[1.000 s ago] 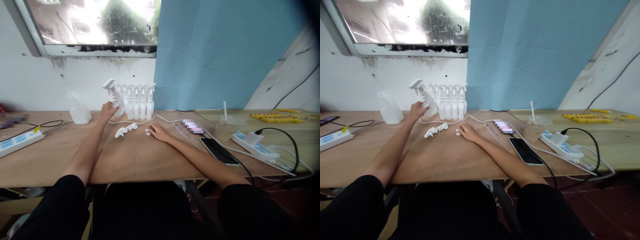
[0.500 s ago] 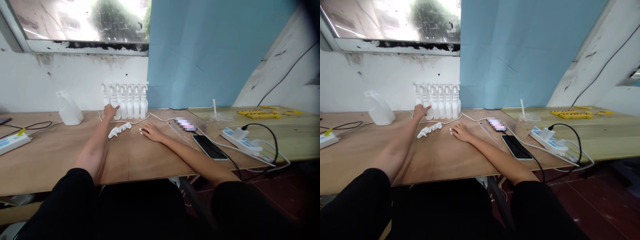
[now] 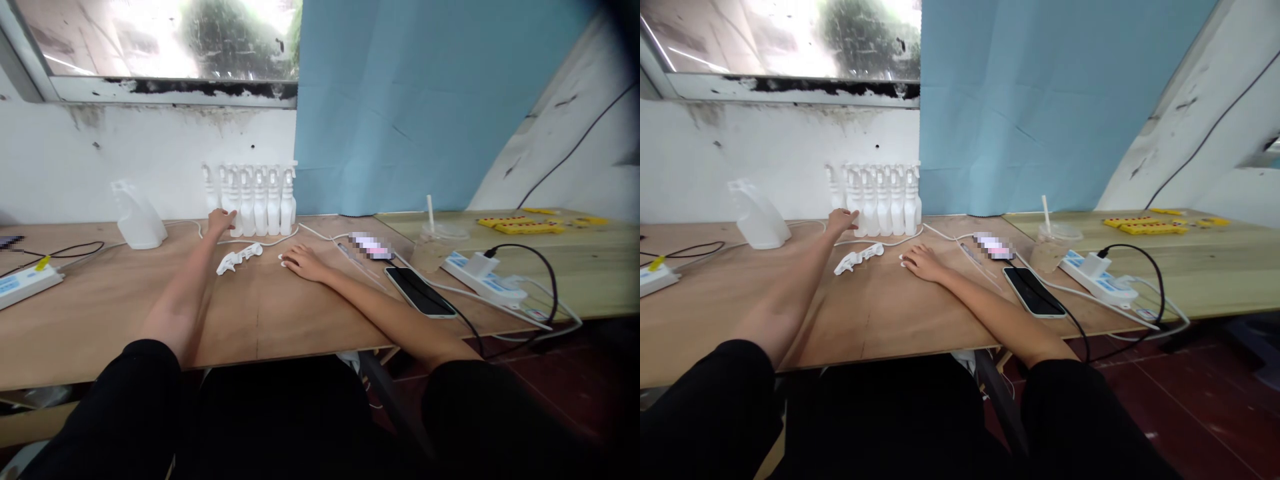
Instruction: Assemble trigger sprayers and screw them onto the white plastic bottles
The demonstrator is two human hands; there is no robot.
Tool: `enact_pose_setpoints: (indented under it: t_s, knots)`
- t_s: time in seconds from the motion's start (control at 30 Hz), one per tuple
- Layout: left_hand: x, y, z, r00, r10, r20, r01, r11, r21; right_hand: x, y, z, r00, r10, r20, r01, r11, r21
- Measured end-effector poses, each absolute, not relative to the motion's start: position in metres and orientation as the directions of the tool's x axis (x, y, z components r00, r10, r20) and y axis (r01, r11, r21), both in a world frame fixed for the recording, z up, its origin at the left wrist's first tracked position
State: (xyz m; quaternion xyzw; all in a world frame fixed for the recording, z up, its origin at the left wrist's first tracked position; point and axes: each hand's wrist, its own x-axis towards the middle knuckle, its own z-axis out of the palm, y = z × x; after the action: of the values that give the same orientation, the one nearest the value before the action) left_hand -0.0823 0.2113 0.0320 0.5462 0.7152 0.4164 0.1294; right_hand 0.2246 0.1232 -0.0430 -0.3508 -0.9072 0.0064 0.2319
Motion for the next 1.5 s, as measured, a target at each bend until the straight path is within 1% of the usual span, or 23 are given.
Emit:
enact_pose_setpoints:
  t_s: [0.13, 0.27, 0.33, 0.37, 0.43, 0.47, 0.5, 0.57, 0.63, 0.73, 0.83, 1.03, 1.13, 1.17, 1.2, 1.3, 1.37, 1.43, 1.5]
  knots:
    - [-0.085, 0.202, 0.033, -0.339, 0.905, 0.257, 0.622, 0.011, 0.783, 0.225, 0.12, -0.039, -0.645, 0.642, 0.415, 0.628, 0.754, -0.191]
    - [-0.081, 0.172, 0.035, -0.289, 0.905, 0.313, 0.649, -0.055, 0.758, 0.225, 0.12, -0.039, -0.653, 0.616, 0.44, 0.595, 0.777, -0.206]
    - [-0.078, 0.146, 0.036, -0.196, 0.917, 0.348, 0.739, -0.094, 0.667, 0.225, 0.122, -0.041, -0.66, 0.595, 0.459, 0.566, 0.795, -0.217]
    - [-0.077, 0.132, 0.037, -0.102, 0.927, 0.362, 0.819, -0.129, 0.56, 0.225, 0.123, -0.042, -0.663, 0.583, 0.47, 0.551, 0.805, -0.222]
    - [-0.077, 0.102, 0.036, 0.114, 0.942, 0.316, 0.92, -0.22, 0.325, 0.225, 0.126, -0.044, -0.667, 0.56, 0.491, 0.522, 0.822, -0.229]
    - [-0.077, 0.088, 0.036, 0.178, 0.942, 0.285, 0.94, -0.249, 0.233, 0.225, 0.127, -0.045, -0.667, 0.552, 0.5, 0.512, 0.827, -0.23]
    - [-0.078, 0.075, 0.034, 0.218, 0.942, 0.255, 0.95, -0.265, 0.166, 0.225, 0.128, -0.045, -0.666, 0.547, 0.507, 0.506, 0.831, -0.232]
    - [-0.079, 0.055, 0.029, 0.26, 0.943, 0.208, 0.955, -0.282, 0.087, 0.225, 0.128, -0.045, -0.664, 0.542, 0.514, 0.499, 0.834, -0.235]
    - [-0.077, 0.042, 0.021, 0.287, 0.942, 0.177, 0.953, -0.3, 0.052, 0.224, 0.127, -0.044, -0.669, 0.532, 0.519, 0.488, 0.841, -0.233]
    - [-0.067, 0.029, 0.01, 0.341, 0.922, 0.184, 0.936, -0.352, 0.028, 0.224, 0.123, -0.041, -0.671, 0.517, 0.531, 0.479, 0.85, -0.222]
    - [-0.049, 0.017, 0.004, 0.432, 0.876, 0.216, 0.894, -0.447, 0.023, 0.223, 0.121, -0.04, -0.662, 0.526, 0.534, 0.496, 0.841, -0.214]
    - [-0.016, 0.013, 0.001, 0.636, 0.737, 0.229, 0.745, -0.664, 0.066, 0.224, 0.123, -0.041, -0.661, 0.507, 0.554, 0.487, 0.851, -0.198]
    - [-0.012, 0.023, -0.003, 0.724, 0.659, 0.204, 0.665, -0.745, 0.045, 0.223, 0.123, -0.041, -0.656, 0.501, 0.565, 0.467, 0.857, -0.218]
    - [-0.012, 0.026, -0.005, 0.739, 0.642, 0.201, 0.65, -0.759, 0.037, 0.222, 0.123, -0.041, -0.647, 0.514, 0.563, 0.463, 0.851, -0.246]
    - [-0.014, 0.029, -0.007, 0.749, 0.63, 0.205, 0.638, -0.77, 0.035, 0.222, 0.123, -0.042, -0.628, 0.547, 0.553, 0.463, 0.834, -0.299]
    - [-0.022, 0.034, -0.012, 0.756, 0.601, 0.259, 0.606, -0.793, 0.072, 0.22, 0.127, -0.046, -0.513, 0.716, 0.473, 0.444, 0.694, -0.567]
    - [-0.027, 0.034, -0.015, 0.728, 0.618, 0.298, 0.61, -0.781, 0.132, 0.221, 0.129, -0.048, -0.44, 0.797, 0.413, 0.388, 0.584, -0.713]
    - [-0.03, 0.035, -0.016, 0.665, 0.674, 0.321, 0.644, -0.736, 0.212, 0.221, 0.129, -0.047, -0.419, 0.821, 0.388, 0.341, 0.538, -0.771]
    - [-0.03, 0.037, -0.017, 0.575, 0.747, 0.333, 0.685, -0.662, 0.302, 0.221, 0.125, -0.043, -0.427, 0.819, 0.383, 0.332, 0.536, -0.776]
